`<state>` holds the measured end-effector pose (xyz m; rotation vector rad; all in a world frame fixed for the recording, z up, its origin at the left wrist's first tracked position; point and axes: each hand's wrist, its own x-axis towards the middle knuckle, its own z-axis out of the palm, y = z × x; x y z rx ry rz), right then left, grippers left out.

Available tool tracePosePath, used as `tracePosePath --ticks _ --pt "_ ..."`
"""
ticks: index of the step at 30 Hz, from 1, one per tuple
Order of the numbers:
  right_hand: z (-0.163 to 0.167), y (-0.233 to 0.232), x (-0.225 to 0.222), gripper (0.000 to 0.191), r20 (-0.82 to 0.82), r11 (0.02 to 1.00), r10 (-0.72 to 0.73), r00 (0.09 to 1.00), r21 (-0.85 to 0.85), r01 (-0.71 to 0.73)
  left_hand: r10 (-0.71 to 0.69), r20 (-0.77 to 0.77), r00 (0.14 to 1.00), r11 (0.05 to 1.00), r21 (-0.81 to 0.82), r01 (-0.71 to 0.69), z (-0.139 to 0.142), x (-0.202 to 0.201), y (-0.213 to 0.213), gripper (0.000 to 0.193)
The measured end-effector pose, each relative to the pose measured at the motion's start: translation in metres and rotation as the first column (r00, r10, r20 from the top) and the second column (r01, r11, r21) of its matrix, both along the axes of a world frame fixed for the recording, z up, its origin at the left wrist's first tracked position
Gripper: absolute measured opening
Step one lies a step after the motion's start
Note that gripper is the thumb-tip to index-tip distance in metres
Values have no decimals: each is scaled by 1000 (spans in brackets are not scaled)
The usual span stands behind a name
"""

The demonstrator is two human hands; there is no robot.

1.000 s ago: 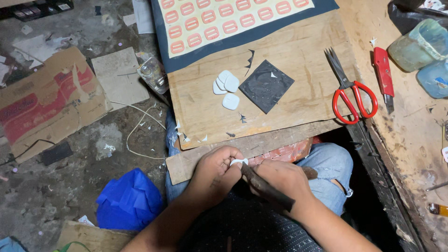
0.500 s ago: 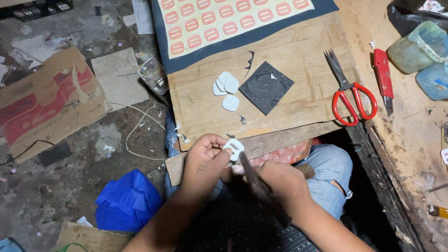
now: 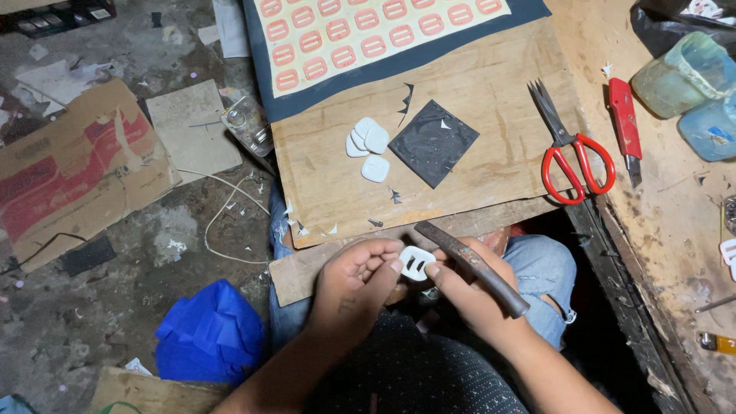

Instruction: The person repeatedly shapes small white plastic pieces into a figure-eight form using a hammer and a small metal punch. They trim edges with scissors and a utility knife, then place the finished pieces into a nearby container.

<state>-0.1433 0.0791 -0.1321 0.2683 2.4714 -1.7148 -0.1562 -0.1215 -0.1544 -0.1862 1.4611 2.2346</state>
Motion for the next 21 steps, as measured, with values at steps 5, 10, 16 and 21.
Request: tracePosePath --ticks 5,10,16,21 --pt "14 -1 -2 23 17 993 97 995 72 -98 -114 2 994 986 124 113 0 -7 -5 25" --pt "35 -1 0 19 -310 944 297 903 237 -229 -50 -26 998 997 52 51 3 -13 -10 22" --pt "42 -4 0 19 -274 899 415 868 273 -343 -24 -281 959 978 -203 -35 13 -14 -7 17" --pt "38 -8 -3 15 -358 876 452 817 350 -331 -135 -536 833 865 -475 -165 25 -10 -11 15"
